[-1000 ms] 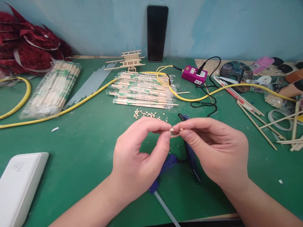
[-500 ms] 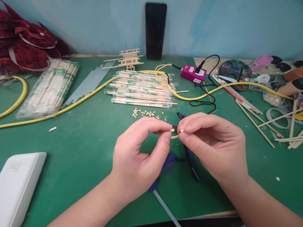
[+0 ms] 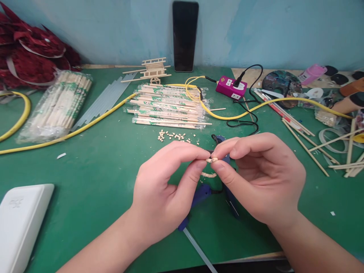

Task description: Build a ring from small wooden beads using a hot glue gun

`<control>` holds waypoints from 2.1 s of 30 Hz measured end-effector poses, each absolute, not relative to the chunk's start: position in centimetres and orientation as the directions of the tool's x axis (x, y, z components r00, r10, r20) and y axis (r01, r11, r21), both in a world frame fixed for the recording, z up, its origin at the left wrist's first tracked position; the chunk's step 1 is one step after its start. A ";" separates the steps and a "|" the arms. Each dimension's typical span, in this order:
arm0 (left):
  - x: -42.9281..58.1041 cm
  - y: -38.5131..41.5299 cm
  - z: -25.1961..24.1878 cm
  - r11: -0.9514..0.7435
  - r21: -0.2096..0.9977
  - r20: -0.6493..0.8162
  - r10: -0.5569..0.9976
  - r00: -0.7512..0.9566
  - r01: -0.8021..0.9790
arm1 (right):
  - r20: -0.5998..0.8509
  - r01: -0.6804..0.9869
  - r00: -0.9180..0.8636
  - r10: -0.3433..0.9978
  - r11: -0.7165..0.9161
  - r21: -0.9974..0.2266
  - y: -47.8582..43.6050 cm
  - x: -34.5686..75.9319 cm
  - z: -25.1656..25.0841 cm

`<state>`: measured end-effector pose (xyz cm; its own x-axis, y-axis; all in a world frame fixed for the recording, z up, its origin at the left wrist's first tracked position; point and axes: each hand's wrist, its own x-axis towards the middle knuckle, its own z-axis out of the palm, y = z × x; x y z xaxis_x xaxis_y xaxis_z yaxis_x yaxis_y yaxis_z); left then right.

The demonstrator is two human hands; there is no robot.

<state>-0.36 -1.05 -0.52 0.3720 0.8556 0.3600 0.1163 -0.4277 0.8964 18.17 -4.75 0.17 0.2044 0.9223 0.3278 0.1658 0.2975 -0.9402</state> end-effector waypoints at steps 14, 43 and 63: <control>-0.2 -0.8 -0.8 -0.511 0.858 0.461 0.809 0.366 0.048 | 0.469 0.162 0.156 0.870 0.445 -0.881 -4.3 18.4 -0.5; -0.1 -1.0 -0.7 -0.511 0.854 0.451 0.821 0.351 0.096 | 0.472 0.217 0.124 0.873 0.440 -0.871 -4.6 18.5 -0.2; -0.1 -1.1 -0.6 -0.496 0.856 0.429 0.839 0.335 0.145 | 0.473 0.224 0.103 0.875 0.443 -0.868 -4.6 18.5 0.0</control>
